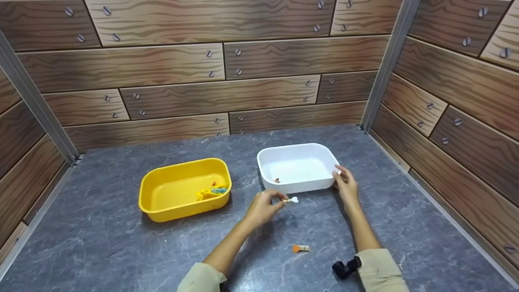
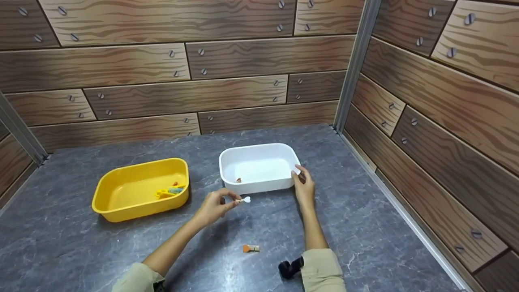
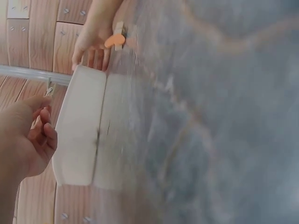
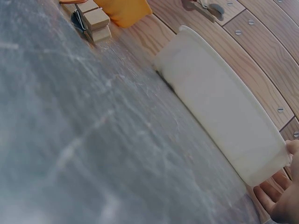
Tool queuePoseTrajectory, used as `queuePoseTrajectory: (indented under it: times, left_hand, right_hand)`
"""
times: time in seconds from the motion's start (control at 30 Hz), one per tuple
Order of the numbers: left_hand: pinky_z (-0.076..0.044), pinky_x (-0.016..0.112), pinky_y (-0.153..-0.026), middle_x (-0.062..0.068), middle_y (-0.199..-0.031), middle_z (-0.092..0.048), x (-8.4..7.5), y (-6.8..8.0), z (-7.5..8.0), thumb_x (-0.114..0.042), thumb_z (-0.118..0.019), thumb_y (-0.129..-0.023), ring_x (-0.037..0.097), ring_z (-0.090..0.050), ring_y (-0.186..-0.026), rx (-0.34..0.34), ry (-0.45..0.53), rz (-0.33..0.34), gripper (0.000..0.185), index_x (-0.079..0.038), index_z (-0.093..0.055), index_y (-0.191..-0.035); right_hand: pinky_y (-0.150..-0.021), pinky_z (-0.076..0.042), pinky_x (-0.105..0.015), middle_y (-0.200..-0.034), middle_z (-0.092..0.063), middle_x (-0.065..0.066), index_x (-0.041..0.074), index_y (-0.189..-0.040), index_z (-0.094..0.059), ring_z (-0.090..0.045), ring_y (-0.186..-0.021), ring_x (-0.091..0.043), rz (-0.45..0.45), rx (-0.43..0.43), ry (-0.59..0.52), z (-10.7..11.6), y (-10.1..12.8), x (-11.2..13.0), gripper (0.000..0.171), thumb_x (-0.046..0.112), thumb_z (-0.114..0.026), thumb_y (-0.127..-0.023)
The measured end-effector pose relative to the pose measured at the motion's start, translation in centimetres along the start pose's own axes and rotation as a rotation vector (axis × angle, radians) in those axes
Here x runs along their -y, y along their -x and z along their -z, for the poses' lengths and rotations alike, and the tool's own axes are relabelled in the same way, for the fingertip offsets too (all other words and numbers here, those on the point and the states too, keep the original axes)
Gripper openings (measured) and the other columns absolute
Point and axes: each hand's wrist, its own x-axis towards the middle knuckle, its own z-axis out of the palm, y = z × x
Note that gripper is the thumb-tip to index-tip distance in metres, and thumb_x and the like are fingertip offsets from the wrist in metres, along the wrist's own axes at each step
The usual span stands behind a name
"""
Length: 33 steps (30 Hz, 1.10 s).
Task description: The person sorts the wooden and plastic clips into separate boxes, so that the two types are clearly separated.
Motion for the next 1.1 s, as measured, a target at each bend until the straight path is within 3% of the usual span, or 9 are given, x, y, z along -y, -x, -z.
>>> queuePoseTrajectory:
  times: [0.3, 0.43, 0.5, 0.67, 0.8, 1.1]
  left_hand:
    - [-0.047, 0.021, -0.058, 0.002, -0.090, -0.067, 0.4, -1.3, 0.2, -0.011, -0.071, -0.081, 0.010, -0.061, -0.067, -0.084, -0.049, -0.001, 0.005, -0.009, -0.071, -0.085]
    - [-0.045, 0.020, -0.053, 0.004, -0.101, -0.066, 0.5, -2.0, 0.4, -0.011, -0.071, -0.081, 0.006, -0.056, -0.060, -0.129, -0.070, -0.001, 0.005, -0.010, -0.071, -0.085]
    - [-0.042, 0.020, -0.051, 0.002, -0.096, -0.066, 0.5, -2.4, 0.5, -0.012, -0.071, -0.080, 0.004, -0.050, -0.056, -0.150, -0.089, 0.002, 0.005, -0.010, -0.071, -0.085]
    - [-0.040, 0.021, -0.051, -0.004, -0.083, -0.064, 0.6, -3.5, 0.7, -0.014, -0.070, -0.080, 0.004, -0.046, -0.056, -0.187, -0.107, 0.043, 0.005, -0.012, -0.071, -0.085]
    - [-0.042, 0.021, -0.052, -0.004, -0.083, -0.064, 0.9, -4.5, 0.7, -0.013, -0.070, -0.080, 0.005, -0.050, -0.057, -0.211, -0.085, 0.081, 0.006, -0.011, -0.071, -0.085]
    - [-0.043, 0.017, -0.043, -0.003, -0.081, -0.066, 2.2, -5.9, 0.4, -0.012, -0.068, -0.081, 0.004, -0.054, -0.045, -0.248, -0.058, 0.194, 0.008, -0.010, -0.071, -0.088]
  right_hand:
    - [-0.085, -0.046, -0.032, -0.128, -0.047, -0.018, 0.001, -0.131, -0.046, -0.049, -0.101, -0.015, -0.003, 0.007, -0.008, -0.1, 0.0, 0.0, 0.043, 0.022, -0.053, -0.095]
    - [-0.085, -0.047, -0.031, -0.128, -0.047, -0.018, 0.000, -0.131, -0.045, -0.050, -0.099, -0.015, 0.006, 0.009, -0.012, 0.0, -0.1, 0.0, 0.043, 0.021, -0.053, -0.095]
    - [-0.084, -0.047, -0.031, -0.127, -0.047, -0.018, 0.001, -0.131, -0.046, -0.050, -0.098, -0.014, 0.009, 0.004, -0.012, 0.0, -0.1, 0.0, 0.042, 0.021, -0.053, -0.095]
    - [-0.083, -0.047, -0.031, -0.127, -0.048, -0.016, 0.003, -0.131, -0.047, -0.050, -0.099, -0.014, 0.008, -0.002, 0.003, 0.1, -0.1, 0.1, 0.042, 0.022, -0.053, -0.094]
    - [-0.084, -0.047, -0.031, -0.127, -0.047, -0.015, 0.003, -0.132, -0.046, -0.050, -0.100, -0.014, 0.010, 0.006, 0.007, 0.1, -0.1, 0.0, 0.042, 0.022, -0.053, -0.095]
    - [-0.081, -0.048, -0.030, -0.123, -0.050, -0.016, 0.002, -0.130, -0.048, -0.052, -0.094, -0.011, 0.022, 0.001, 0.003, 0.1, 0.1, -0.1, 0.040, 0.021, -0.053, -0.095]
